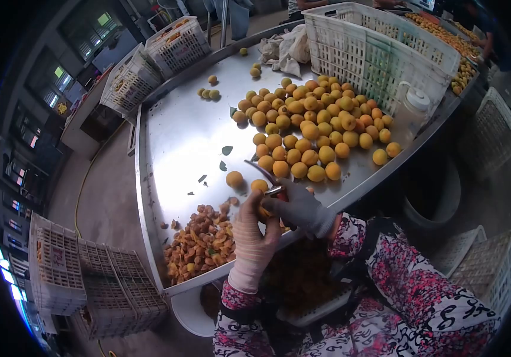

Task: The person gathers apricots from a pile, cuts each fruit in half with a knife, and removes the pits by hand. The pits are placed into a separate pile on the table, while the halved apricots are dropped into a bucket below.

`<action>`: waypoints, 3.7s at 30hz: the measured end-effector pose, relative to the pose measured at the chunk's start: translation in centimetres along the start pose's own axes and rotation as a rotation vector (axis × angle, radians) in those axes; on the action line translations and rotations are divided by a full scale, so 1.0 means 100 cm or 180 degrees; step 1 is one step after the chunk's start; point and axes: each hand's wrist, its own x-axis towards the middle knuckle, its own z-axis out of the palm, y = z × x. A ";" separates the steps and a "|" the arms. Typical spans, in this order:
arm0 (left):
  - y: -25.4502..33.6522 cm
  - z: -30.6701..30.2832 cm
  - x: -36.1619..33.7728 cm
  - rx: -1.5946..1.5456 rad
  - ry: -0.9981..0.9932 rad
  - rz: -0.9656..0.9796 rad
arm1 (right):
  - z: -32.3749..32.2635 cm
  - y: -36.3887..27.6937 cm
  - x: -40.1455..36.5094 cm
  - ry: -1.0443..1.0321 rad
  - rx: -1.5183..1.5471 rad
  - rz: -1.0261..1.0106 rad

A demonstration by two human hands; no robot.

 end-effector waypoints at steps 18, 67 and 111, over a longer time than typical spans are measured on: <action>-0.004 -0.009 0.001 0.0888 -0.0437 0.0616 | 0.004 0.017 0.003 -0.0550 0.0653 0.0412; 0.047 0.003 0.005 0.0851 -0.0893 0.0526 | -0.014 0.011 -0.021 -0.0393 0.1623 0.1175; -0.029 0.029 -0.010 -0.1464 0.0475 -0.1084 | 0.039 0.044 0.014 0.0729 0.0627 -0.0141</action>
